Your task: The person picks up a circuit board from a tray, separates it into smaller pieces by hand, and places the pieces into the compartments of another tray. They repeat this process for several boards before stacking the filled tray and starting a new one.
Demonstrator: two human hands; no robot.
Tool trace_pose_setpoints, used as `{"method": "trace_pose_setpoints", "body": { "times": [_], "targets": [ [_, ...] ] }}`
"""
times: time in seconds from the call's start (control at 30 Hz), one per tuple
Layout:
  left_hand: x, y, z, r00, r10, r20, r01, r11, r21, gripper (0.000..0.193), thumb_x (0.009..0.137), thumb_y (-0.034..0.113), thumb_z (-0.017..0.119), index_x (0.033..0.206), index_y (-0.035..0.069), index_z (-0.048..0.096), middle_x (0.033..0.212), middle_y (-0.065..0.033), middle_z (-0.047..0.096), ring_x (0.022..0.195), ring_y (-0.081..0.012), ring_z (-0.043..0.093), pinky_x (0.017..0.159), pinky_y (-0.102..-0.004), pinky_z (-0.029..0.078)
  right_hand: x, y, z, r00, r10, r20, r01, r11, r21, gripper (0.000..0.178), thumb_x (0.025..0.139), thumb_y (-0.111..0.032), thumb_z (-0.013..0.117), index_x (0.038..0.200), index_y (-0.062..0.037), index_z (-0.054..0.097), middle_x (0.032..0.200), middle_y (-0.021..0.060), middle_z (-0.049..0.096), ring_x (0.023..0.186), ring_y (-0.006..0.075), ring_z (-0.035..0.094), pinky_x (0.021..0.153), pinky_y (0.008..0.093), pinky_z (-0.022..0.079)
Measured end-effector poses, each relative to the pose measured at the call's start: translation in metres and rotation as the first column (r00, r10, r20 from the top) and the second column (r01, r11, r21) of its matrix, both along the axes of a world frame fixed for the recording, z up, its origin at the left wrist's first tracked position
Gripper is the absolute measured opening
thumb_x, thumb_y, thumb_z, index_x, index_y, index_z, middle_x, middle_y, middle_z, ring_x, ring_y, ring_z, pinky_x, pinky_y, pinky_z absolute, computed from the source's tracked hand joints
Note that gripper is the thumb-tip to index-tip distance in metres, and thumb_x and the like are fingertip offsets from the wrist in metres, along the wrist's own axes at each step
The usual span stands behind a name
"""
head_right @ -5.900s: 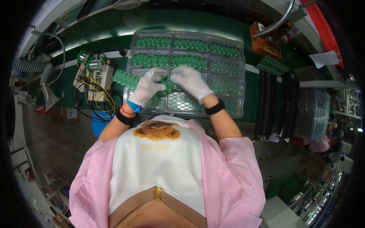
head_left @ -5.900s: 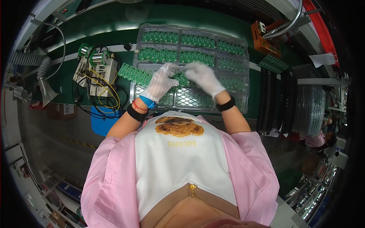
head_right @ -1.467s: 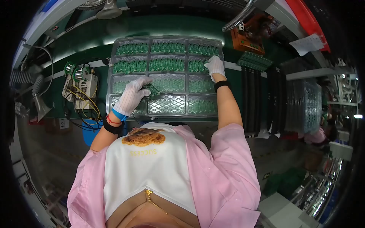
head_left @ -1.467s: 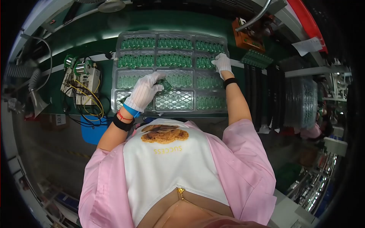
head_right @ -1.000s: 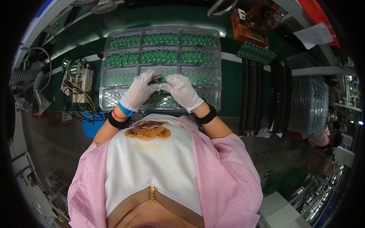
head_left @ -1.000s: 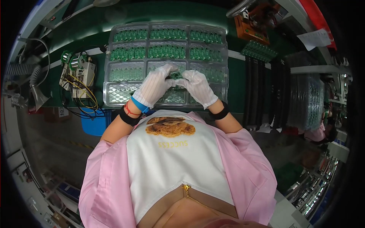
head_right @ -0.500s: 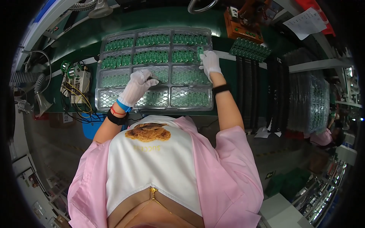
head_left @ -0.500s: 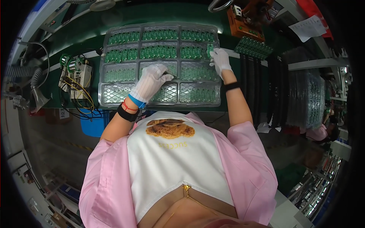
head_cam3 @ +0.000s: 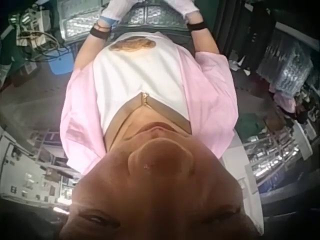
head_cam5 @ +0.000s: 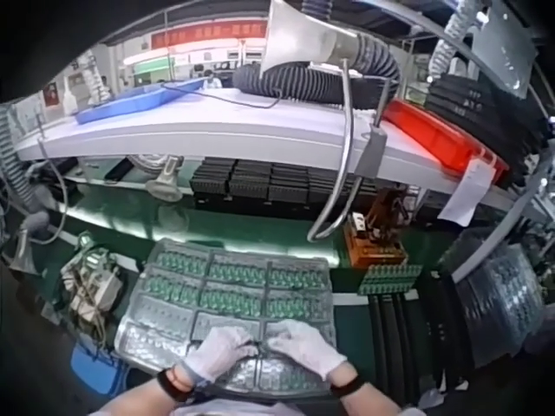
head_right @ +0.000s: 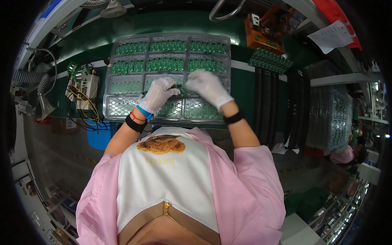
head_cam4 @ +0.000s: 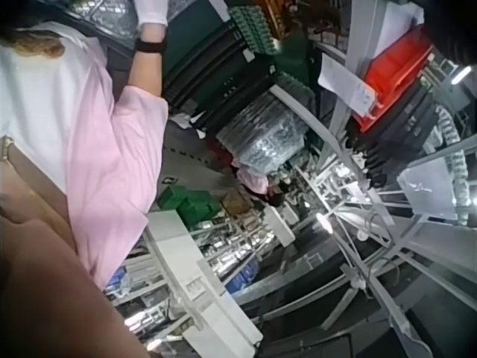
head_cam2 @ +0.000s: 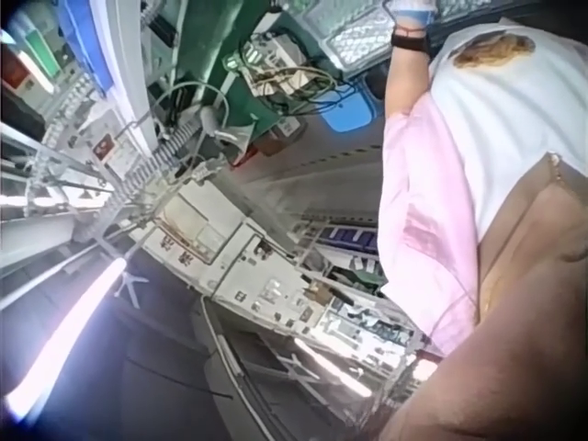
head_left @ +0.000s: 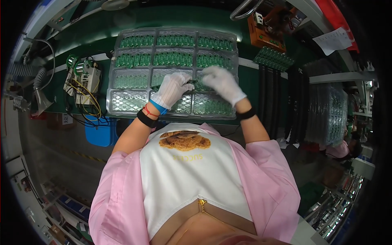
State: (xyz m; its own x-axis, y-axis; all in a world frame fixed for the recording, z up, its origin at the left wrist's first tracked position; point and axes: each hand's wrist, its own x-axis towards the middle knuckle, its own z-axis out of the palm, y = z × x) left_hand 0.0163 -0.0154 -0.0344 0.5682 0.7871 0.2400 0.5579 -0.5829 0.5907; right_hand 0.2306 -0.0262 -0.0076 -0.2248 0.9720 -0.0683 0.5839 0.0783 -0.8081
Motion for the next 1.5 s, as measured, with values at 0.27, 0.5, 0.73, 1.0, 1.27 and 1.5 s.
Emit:
{"method": "trace_pose_setpoints", "body": {
  "times": [0.27, 0.5, 0.73, 1.0, 1.27, 1.5],
  "targets": [
    [0.016, -0.004, 0.021, 0.962, -0.243, 0.122, 0.262, 0.950, -0.171, 0.017, 0.078, 0.016, 0.065, 0.086, 0.001, 0.061, 0.076, -0.0150, 0.060, 0.076, -0.0330, 0.058, 0.067, -0.0373, 0.046, 0.018, -0.035, -0.006, 0.950, 0.313, 0.016, -0.313, 0.946, 0.080, 0.015, 0.082, -0.018, 0.062, 0.080, -0.0037, 0.059, 0.073, 0.0085, 0.056, 0.064, 0.0241, 0.052, 0.059, 0.0335, 0.042],
    [0.015, -0.002, 0.029, 0.963, -0.093, 0.253, 0.180, 0.921, -0.347, 0.014, 0.082, 0.013, 0.063, 0.086, 0.000, 0.062, 0.079, -0.0103, 0.065, 0.071, -0.0213, 0.060, 0.067, -0.0307, 0.047, 0.068, 0.017, -0.027, 0.814, -0.392, -0.429, 0.207, 0.885, -0.417, 0.013, 0.086, -0.014, 0.058, 0.092, -0.0035, 0.063, 0.068, 0.0059, 0.052, 0.055, 0.0189, 0.050, 0.047, 0.0313, 0.041],
    [0.005, 0.004, 0.015, 0.929, 0.180, 0.323, -0.020, 0.897, -0.442, 0.019, 0.088, 0.016, 0.059, 0.087, -0.003, 0.062, 0.078, -0.0069, 0.063, 0.074, -0.0133, 0.057, 0.068, -0.0270, 0.044, 0.101, 0.094, -0.138, 0.860, -0.379, 0.342, 0.385, 0.921, 0.054, 0.030, 0.082, -0.017, 0.066, 0.103, 0.0025, 0.060, 0.079, 0.0144, 0.062, 0.067, 0.0221, 0.061, 0.053, 0.0328, 0.047],
    [0.000, 0.006, 0.011, 0.880, 0.260, 0.397, -0.091, 0.914, -0.396, 0.020, 0.091, 0.017, 0.057, 0.087, -0.002, 0.061, 0.082, -0.0061, 0.061, 0.078, -0.0113, 0.053, 0.070, -0.0250, 0.042, 0.053, 0.054, -0.042, 0.895, -0.401, 0.196, 0.390, 0.916, 0.097, 0.040, 0.080, -0.023, 0.068, 0.108, 0.0032, 0.058, 0.098, 0.0219, 0.064, 0.093, 0.0348, 0.062, 0.081, 0.0389, 0.050],
    [0.025, -0.002, 0.022, 0.808, 0.299, 0.508, -0.124, 0.929, -0.349, 0.018, 0.085, 0.016, 0.065, 0.090, 0.000, 0.062, 0.088, -0.0067, 0.059, 0.081, -0.0148, 0.054, 0.073, -0.0303, 0.044, -0.021, -0.004, 0.001, 0.994, 0.084, -0.074, -0.030, 0.837, 0.546, 0.032, 0.078, -0.010, 0.070, 0.106, 0.0007, 0.061, 0.083, 0.0072, 0.064, 0.070, 0.0170, 0.062, 0.064, 0.0264, 0.048],
    [0.009, 0.000, 0.005, 0.974, 0.187, 0.131, -0.128, 0.922, -0.365, 0.026, 0.076, 0.020, 0.072, 0.092, 0.002, 0.063, 0.086, -0.0116, 0.058, 0.079, -0.0193, 0.057, 0.072, -0.0328, 0.045, -0.009, -0.013, 0.004, 0.993, 0.102, 0.065, -0.121, 0.836, 0.535, 0.021, 0.082, -0.019, 0.065, 0.096, -0.0032, 0.062, 0.083, 0.0098, 0.063, 0.073, 0.0274, 0.060, 0.066, 0.0340, 0.049]
  ]
}}
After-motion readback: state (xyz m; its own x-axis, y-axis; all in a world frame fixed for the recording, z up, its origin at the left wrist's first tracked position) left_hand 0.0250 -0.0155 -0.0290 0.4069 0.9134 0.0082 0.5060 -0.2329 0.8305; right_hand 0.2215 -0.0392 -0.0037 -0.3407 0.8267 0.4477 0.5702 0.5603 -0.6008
